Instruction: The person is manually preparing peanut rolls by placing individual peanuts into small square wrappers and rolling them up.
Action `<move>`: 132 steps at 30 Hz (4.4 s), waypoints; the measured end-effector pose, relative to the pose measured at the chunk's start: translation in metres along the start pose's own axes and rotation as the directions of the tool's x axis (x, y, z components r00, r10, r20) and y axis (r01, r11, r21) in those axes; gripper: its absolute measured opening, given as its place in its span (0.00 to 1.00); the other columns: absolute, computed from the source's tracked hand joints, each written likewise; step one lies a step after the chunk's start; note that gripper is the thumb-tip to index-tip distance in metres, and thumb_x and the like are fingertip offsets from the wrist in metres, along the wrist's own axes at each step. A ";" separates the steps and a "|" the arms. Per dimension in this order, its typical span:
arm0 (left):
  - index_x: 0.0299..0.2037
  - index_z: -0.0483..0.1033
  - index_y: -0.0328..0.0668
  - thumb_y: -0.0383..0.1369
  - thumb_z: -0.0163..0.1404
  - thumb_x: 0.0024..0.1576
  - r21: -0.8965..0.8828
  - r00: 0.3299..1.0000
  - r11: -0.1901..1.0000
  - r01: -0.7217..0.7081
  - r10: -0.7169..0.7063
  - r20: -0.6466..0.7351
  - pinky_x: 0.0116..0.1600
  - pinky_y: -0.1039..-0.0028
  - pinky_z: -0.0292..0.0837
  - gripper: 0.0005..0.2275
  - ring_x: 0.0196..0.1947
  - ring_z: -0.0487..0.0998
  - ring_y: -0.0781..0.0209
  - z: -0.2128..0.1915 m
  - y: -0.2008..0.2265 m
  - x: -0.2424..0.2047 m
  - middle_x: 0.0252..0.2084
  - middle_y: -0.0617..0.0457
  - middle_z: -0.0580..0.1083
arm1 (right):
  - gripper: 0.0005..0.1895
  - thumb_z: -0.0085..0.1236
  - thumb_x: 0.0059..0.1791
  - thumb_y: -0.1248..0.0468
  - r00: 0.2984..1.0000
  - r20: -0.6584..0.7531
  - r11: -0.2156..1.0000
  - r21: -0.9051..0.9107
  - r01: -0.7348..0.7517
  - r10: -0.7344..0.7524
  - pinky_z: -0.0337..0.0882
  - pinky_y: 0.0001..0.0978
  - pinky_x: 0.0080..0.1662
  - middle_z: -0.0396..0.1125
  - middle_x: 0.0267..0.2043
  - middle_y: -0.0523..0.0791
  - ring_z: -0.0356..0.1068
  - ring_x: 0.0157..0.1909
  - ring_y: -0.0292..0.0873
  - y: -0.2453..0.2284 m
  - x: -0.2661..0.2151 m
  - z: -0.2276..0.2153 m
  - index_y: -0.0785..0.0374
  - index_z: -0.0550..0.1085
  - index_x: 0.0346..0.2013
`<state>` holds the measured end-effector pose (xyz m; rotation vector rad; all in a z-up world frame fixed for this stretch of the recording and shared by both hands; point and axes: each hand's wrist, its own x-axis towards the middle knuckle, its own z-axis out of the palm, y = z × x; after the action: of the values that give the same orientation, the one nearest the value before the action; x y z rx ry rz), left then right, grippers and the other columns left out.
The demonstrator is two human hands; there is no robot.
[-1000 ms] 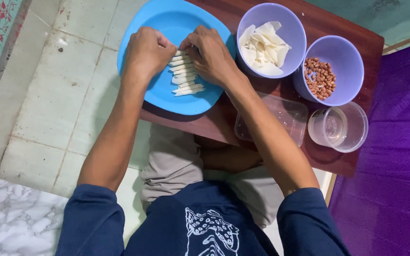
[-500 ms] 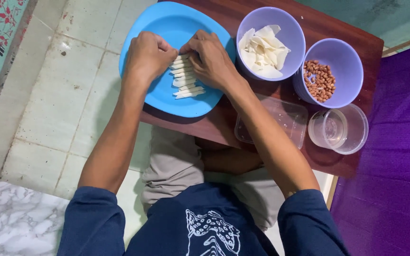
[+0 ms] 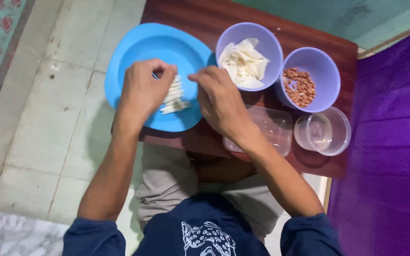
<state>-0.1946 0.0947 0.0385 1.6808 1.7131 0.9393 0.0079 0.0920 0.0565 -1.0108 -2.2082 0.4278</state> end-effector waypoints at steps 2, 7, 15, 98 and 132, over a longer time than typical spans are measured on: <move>0.35 0.82 0.44 0.39 0.52 0.61 -0.103 0.999 0.994 -0.031 0.035 0.035 0.37 0.57 0.71 0.10 0.31 0.76 0.47 0.007 0.022 -0.003 0.28 0.46 0.77 | 0.18 0.53 0.50 0.76 1.000 -0.019 0.999 -0.034 -0.025 0.025 0.71 0.41 0.51 0.69 0.45 0.47 0.71 0.48 0.53 0.013 -0.012 -0.029 0.58 0.78 0.51; 0.40 0.82 0.42 0.32 0.54 0.62 -0.280 0.955 0.915 -0.289 0.298 -0.013 0.35 0.67 0.72 0.05 0.26 0.75 0.55 0.038 0.057 0.001 0.29 0.46 0.76 | 0.09 0.59 0.51 0.68 0.996 -0.033 0.942 -0.323 -0.095 0.089 0.67 0.45 0.47 0.73 0.37 0.46 0.71 0.42 0.53 0.076 -0.028 -0.087 0.56 0.80 0.46; 0.42 0.82 0.44 0.34 0.53 0.64 -0.336 0.946 0.887 -0.318 0.322 -0.044 0.35 0.69 0.73 0.06 0.25 0.75 0.58 0.058 0.075 -0.003 0.28 0.50 0.75 | 0.09 0.62 0.46 0.58 0.804 0.202 0.786 -0.437 -0.438 0.560 0.67 0.49 0.47 0.77 0.31 0.39 0.71 0.46 0.55 0.107 -0.009 -0.085 0.49 0.81 0.41; 0.41 0.83 0.37 0.28 0.52 0.64 -0.645 0.930 0.764 -0.011 0.246 0.275 0.32 0.75 0.78 0.06 0.25 0.78 0.64 0.163 0.073 -0.072 0.24 0.49 0.74 | 0.13 0.53 0.58 0.58 0.660 -0.321 0.719 0.476 -0.507 0.679 0.71 0.30 0.31 0.68 0.18 0.45 0.67 0.26 0.34 0.051 -0.170 -0.041 0.60 0.79 0.34; 0.21 0.71 0.44 0.41 0.56 0.64 -0.494 0.939 0.839 -0.228 0.323 0.116 0.27 0.72 0.65 0.19 0.16 0.67 0.56 0.175 0.065 -0.076 0.14 0.48 0.67 | 0.14 0.55 0.57 0.61 0.702 -0.342 0.754 0.498 -0.429 0.625 0.66 0.29 0.31 0.64 0.16 0.45 0.60 0.26 0.33 0.051 -0.172 -0.039 0.62 0.77 0.30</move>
<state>-0.0119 0.0345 -0.0204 1.6367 1.0129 1.1697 0.1456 -0.0056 -0.0167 -1.3612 -1.2679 0.7391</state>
